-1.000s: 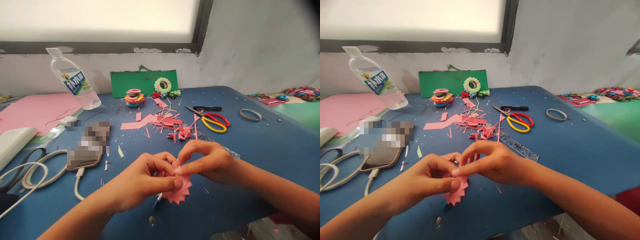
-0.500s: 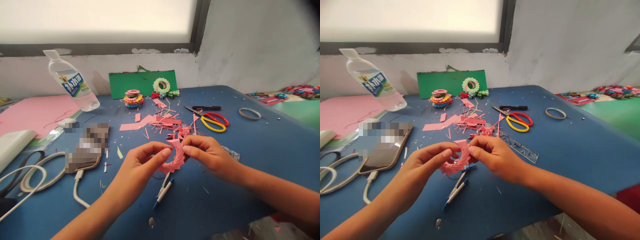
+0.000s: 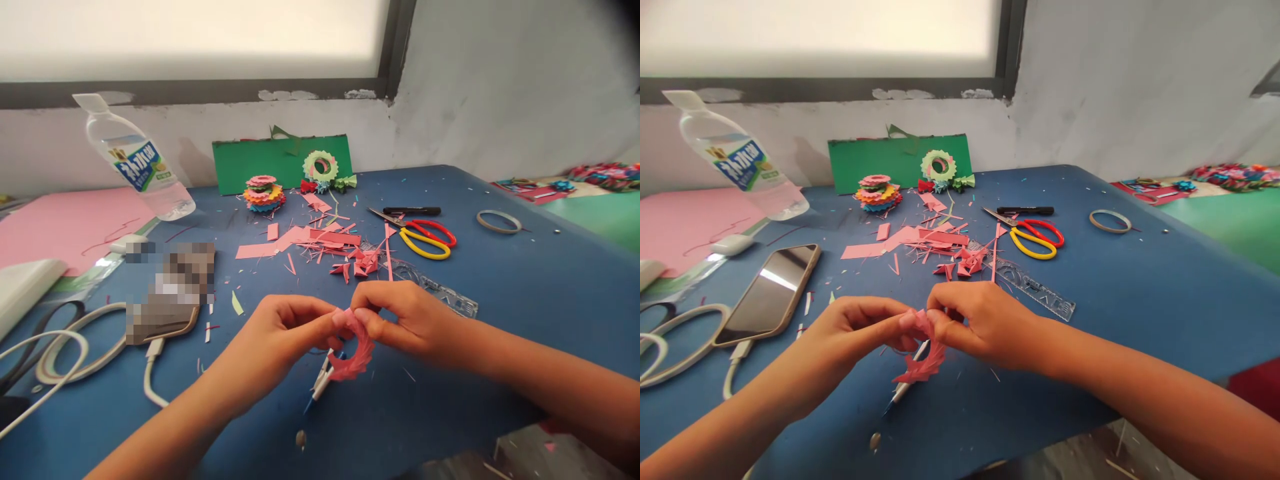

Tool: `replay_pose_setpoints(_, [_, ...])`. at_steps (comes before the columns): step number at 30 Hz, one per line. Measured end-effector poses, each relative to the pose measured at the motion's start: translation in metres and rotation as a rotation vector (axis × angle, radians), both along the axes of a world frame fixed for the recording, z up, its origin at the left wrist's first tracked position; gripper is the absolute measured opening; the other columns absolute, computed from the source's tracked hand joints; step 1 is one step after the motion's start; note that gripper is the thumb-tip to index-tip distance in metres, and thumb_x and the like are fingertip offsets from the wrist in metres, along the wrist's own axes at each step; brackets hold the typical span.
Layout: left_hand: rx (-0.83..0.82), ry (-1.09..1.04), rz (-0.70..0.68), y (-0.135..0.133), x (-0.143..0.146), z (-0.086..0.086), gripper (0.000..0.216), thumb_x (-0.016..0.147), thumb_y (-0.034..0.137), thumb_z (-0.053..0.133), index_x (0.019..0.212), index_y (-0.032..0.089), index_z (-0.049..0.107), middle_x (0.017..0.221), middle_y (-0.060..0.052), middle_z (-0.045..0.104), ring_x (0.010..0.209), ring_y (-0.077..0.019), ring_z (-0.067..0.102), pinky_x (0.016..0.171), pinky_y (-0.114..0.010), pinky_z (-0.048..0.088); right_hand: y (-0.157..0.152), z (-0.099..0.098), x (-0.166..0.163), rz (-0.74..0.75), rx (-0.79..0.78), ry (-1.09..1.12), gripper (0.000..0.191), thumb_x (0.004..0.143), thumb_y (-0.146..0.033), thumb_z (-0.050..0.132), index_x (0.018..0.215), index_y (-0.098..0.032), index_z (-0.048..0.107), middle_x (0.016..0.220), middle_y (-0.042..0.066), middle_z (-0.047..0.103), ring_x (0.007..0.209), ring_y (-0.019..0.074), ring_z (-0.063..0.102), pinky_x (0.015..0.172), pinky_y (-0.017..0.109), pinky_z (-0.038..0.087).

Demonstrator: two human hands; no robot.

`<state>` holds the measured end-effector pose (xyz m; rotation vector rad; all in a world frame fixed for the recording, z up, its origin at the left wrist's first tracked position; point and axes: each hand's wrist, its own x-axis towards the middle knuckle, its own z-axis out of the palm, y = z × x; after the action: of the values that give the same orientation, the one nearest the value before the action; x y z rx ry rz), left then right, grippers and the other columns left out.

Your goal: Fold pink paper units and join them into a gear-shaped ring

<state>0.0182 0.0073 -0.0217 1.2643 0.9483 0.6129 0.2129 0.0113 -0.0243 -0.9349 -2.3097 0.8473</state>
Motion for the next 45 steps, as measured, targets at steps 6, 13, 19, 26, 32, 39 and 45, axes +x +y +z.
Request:
replay_pose_setpoints(6, [-0.015,0.026,-0.008,0.001,0.0,0.001,0.014,0.075,0.03,0.067,0.083,0.02,0.074,0.073,-0.001,0.073,0.07,-0.0137,0.064,0.069,-0.022,0.049,0.0,-0.002,0.0,-0.016,0.08,-0.073,0.016,0.087,-0.021,0.041,0.075,-0.015,0.049,0.064,-0.002,0.051,0.055,0.0082,0.044,0.052,0.02,0.032])
replay_pose_setpoints(13, [0.057,0.083,0.047,0.0,0.002,-0.001,0.016,0.072,0.032,0.068,0.072,0.017,0.073,0.066,-0.002,0.071,0.062,-0.0143,0.062,0.063,-0.023,0.05,0.001,-0.006,-0.002,0.006,0.07,-0.042,0.017,0.089,-0.022,0.038,0.077,-0.016,0.048,0.067,-0.001,0.053,0.056,0.0084,0.046,0.052,0.019,0.033])
replay_pose_setpoints(19, [0.191,0.145,-0.008,-0.004,0.003,-0.001,0.018,0.077,0.032,0.061,0.076,0.015,0.069,0.069,-0.001,0.069,0.066,-0.0148,0.063,0.06,-0.021,0.049,-0.001,-0.012,-0.006,-0.021,0.094,0.0,0.017,0.089,-0.022,0.038,0.076,-0.016,0.047,0.065,-0.002,0.051,0.053,0.0077,0.043,0.05,0.019,0.032])
replay_pose_setpoints(26, [0.175,0.067,-0.017,-0.002,-0.002,0.002,0.021,0.08,0.034,0.06,0.09,0.021,0.071,0.086,-0.001,0.073,0.085,-0.0185,0.064,0.075,-0.025,0.05,0.0,-0.008,-0.006,-0.088,0.021,0.036,0.017,0.09,-0.025,0.037,0.079,-0.017,0.047,0.063,-0.002,0.054,0.054,0.0081,0.049,0.052,0.019,0.035])
replay_pose_setpoints(32, [0.153,0.092,0.02,0.003,-0.001,0.0,0.02,0.075,0.031,0.064,0.089,0.019,0.072,0.082,-0.002,0.073,0.082,-0.02,0.065,0.075,-0.027,0.05,-0.001,-0.011,-0.006,-0.107,-0.031,0.066,0.018,0.091,-0.027,0.039,0.079,-0.016,0.048,0.06,-0.003,0.053,0.051,0.0076,0.049,0.049,0.018,0.035])
replay_pose_setpoints(39, [0.329,0.245,0.066,-0.004,0.003,-0.004,0.018,0.076,0.03,0.06,0.075,0.015,0.071,0.07,-0.001,0.07,0.067,-0.0152,0.062,0.061,-0.021,0.047,-0.002,-0.014,-0.009,-0.083,0.005,0.094,0.019,0.091,-0.028,0.04,0.08,-0.016,0.05,0.06,-0.004,0.05,0.05,0.0066,0.044,0.049,0.017,0.033])
replay_pose_setpoints(45, [0.334,0.215,0.077,-0.004,0.002,-0.004,0.019,0.077,0.031,0.06,0.081,0.016,0.07,0.075,-0.001,0.071,0.071,-0.0151,0.063,0.064,-0.021,0.047,-0.003,-0.013,-0.009,-0.121,0.007,0.095,0.021,0.092,-0.029,0.039,0.08,-0.016,0.05,0.059,-0.004,0.05,0.05,0.0069,0.044,0.048,0.018,0.033])
